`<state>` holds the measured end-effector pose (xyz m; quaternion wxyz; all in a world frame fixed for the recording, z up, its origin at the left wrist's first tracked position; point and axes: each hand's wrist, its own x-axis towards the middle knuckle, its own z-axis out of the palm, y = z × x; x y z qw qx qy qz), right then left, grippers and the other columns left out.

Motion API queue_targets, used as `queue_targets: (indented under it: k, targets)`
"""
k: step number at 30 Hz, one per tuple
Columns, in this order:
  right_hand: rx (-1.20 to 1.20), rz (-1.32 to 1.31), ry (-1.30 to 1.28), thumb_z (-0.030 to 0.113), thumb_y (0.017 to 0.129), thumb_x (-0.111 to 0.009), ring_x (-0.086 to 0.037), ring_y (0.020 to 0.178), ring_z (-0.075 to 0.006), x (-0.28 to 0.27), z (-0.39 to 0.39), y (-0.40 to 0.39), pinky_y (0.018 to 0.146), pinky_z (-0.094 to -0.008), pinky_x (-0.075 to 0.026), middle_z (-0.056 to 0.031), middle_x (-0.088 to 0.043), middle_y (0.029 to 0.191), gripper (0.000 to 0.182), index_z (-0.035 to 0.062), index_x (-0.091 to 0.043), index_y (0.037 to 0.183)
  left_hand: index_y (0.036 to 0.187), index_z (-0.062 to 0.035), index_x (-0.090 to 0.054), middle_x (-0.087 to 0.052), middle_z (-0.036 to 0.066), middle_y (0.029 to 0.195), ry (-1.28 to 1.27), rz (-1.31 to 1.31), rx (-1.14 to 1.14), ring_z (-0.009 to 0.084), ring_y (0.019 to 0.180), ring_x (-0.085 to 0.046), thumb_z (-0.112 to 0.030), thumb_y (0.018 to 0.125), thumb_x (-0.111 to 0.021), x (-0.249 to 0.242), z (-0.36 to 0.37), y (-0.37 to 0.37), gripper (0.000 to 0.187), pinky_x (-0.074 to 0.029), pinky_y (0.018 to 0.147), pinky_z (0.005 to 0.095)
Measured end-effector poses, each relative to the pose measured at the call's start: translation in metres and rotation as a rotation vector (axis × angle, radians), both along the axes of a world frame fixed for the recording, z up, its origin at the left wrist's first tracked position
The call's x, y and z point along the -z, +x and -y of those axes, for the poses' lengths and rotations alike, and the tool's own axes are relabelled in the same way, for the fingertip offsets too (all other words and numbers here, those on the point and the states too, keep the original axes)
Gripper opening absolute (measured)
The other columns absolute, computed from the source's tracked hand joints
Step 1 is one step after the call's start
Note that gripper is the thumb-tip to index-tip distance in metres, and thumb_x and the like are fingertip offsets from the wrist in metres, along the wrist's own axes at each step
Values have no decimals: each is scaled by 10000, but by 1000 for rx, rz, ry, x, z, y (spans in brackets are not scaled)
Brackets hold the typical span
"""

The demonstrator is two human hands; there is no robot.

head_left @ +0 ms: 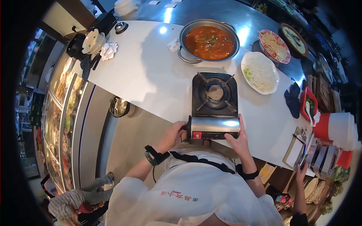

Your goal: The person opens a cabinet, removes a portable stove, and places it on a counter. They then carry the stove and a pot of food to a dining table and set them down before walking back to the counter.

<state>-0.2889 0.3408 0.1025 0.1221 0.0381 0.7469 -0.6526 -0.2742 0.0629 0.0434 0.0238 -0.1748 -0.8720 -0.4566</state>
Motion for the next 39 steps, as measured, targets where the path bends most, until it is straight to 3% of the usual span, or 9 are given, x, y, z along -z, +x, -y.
queue_targets:
  k: [1, 4, 7, 10, 13, 19, 29, 32, 39]
  targets:
    - [-4, 4, 8, 71, 719, -647, -421, 1142, -196, -5, 1, 0, 972, -289, -322, -144, -417, 1269, 860, 2, -121, 1396, 1072, -29, -447, -552, 157, 935, -84, 2, 32, 335, 840, -555, -23, 798, -555, 2, 4, -1, 294, -475, 702, 359]
    - [-46, -35, -33, 60, 709, -646, -409, 1149, -194, 1, -4, 0, 980, -287, -310, -145, -398, 1281, 875, 6, -111, 1400, 1117, -36, -442, -556, 156, 989, -194, -266, 80, 310, 873, -569, -2, 804, -535, 1, 9, -7, 329, -478, 722, 360]
    - [-79, -121, -101, 62, 722, -654, -380, 1188, -207, 18, -16, -4, 996, -299, -299, -157, -336, 1333, 890, -2, -77, 1397, 1227, -45, -373, -555, 146, 1048, 178, 190, -112, 268, 940, -561, 37, 794, -502, -31, -7, 1, 459, -456, 801, 344]
    - [-140, -88, -107, 59, 735, -651, -370, 1204, -213, 20, -20, -6, 1003, -305, -293, -161, -320, 1347, 897, -2, -49, 1397, 1304, -61, -314, -544, 123, 1102, 902, 565, -200, 221, 1016, -527, 21, 809, -458, -28, -16, -7, 522, -414, 876, 317]
    - [-163, -51, -75, 60, 741, -647, -373, 1201, -211, 9, -14, -4, 1003, -304, -290, -162, -333, 1337, 905, 0, -28, 1397, 1303, -38, -335, -494, 106, 1209, 1140, 888, -295, 153, 1057, -500, -96, 859, -453, -37, -14, -21, 463, -392, 905, 294]
    - [-220, -21, -54, 65, 745, -645, -382, 1191, -207, 2, -12, -3, 998, -301, -296, -161, -353, 1323, 911, 5, -12, 1398, 1276, 26, -337, -543, 94, 1095, 1006, 962, -256, 147, 977, -523, -229, 877, -512, -55, -26, -27, 505, -417, 856, 269]
    - [-305, -69, -33, 145, 744, -687, -376, 1212, -227, -7, 36, -4, 1000, -316, -301, -154, -335, 1356, 885, 15, -106, 1399, 1137, -82, -410, -554, 57, 906, 1087, 861, -462, 120, 828, -544, -195, 783, -628, -68, 17, -4, 431, -450, 733, 255]
    - [-408, -151, -438, 224, 761, -684, -360, 1241, -255, 9, 69, -43, 1003, -334, -302, -160, -316, 1375, 864, 18, -135, 1396, 1136, -68, -405, -562, 66, 942, 1223, 787, -523, 140, 856, -567, -160, 771, -632, -82, 71, -10, 439, -475, 755, 272]
    - [211, 246, -782, 221, 902, -504, -481, 1127, -264, 3, 178, -139, 936, -353, -413, -187, -447, 1239, 386, -6, -392, 1193, 1073, -62, -434, -581, 43, 877, 1266, 655, -462, 96, 735, -570, -73, 783, -577, -80, 191, -55, 324, -473, 669, 224]
